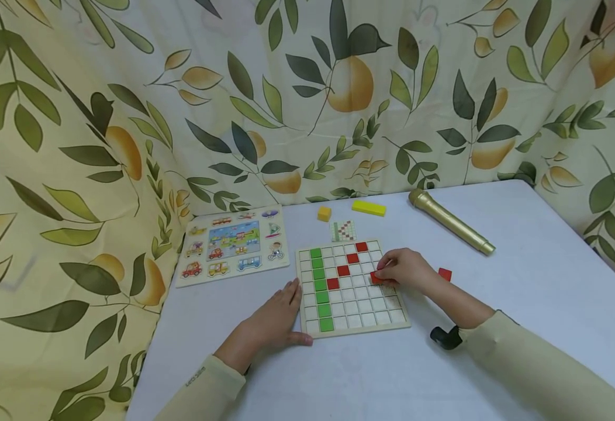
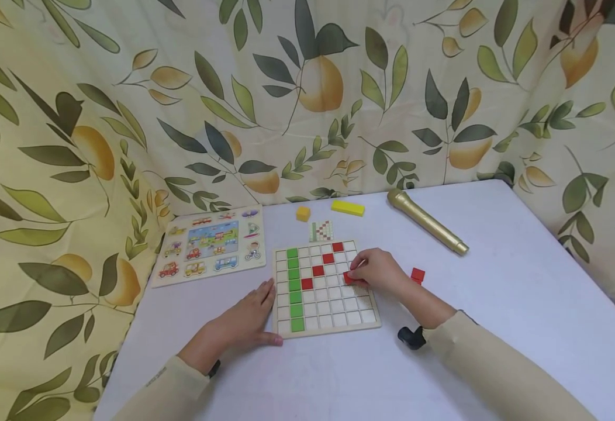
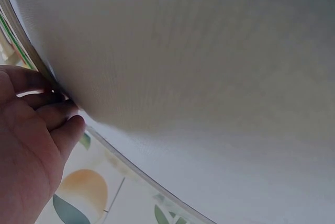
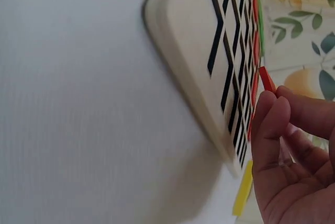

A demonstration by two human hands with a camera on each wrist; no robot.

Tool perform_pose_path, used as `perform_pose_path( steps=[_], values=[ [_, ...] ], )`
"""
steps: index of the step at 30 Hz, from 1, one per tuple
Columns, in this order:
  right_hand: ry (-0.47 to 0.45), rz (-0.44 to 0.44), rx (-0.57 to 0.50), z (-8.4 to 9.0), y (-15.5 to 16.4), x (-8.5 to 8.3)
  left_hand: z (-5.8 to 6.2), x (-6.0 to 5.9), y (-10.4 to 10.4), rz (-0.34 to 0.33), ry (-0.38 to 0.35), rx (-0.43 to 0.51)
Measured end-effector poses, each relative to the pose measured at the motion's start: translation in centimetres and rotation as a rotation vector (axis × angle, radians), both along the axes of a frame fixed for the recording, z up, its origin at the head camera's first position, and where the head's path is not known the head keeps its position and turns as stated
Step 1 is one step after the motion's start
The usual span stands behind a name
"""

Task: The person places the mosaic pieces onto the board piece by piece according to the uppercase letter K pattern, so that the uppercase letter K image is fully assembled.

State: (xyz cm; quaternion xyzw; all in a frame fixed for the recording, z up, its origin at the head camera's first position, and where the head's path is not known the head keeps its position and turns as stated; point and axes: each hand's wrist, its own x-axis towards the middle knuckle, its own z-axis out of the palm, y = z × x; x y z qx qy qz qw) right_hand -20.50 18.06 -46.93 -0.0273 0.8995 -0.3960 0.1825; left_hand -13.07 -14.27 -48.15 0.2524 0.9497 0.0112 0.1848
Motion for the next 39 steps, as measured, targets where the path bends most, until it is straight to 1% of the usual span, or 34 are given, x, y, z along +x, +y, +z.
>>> perform_pose_path(
  steps=[2, 7, 12, 18, 22, 28, 34, 39],
  values=[
    [-0.005, 0.005, -0.005, -0.1, -0.8, 0.3, 0.0, 0.0, 0.0, -0.002, 0.002, -0.002],
    [-0.023, 0.005, -0.058, -0.2, -2.6, 1.2, -0.1, 0.0, -0.1, -0.004, 0.005, -0.002],
    [0.002, 0.026, -0.065, -0.3, -4.0, 1.7, -0.1, 0.0, -0.1, 0.001, 0.0, 0.008],
    [0.006, 0.047, -0.094, -1.0, -5.1, 2.1, 0.0, 0.0, -0.1, -0.007, -0.001, 0.016],
    [0.049, 0.077, -0.067, -1.4, -5.6, 2.2, -0.1, -0.1, -0.1, -0.007, -0.003, 0.019],
    [0.111, 0.122, 0.0, -1.3, -6.0, 2.2, -0.2, -0.2, -0.1, -0.003, -0.006, 0.011],
    [0.132, 0.128, 0.04, -1.4, -6.3, 2.3, -0.5, -0.3, -0.1, -0.005, 0.0, 0.001],
    [0.141, 0.119, 0.044, -1.5, -6.4, 2.4, -0.7, -0.3, -0.1, -0.001, 0.0, 0.0]
  ],
)
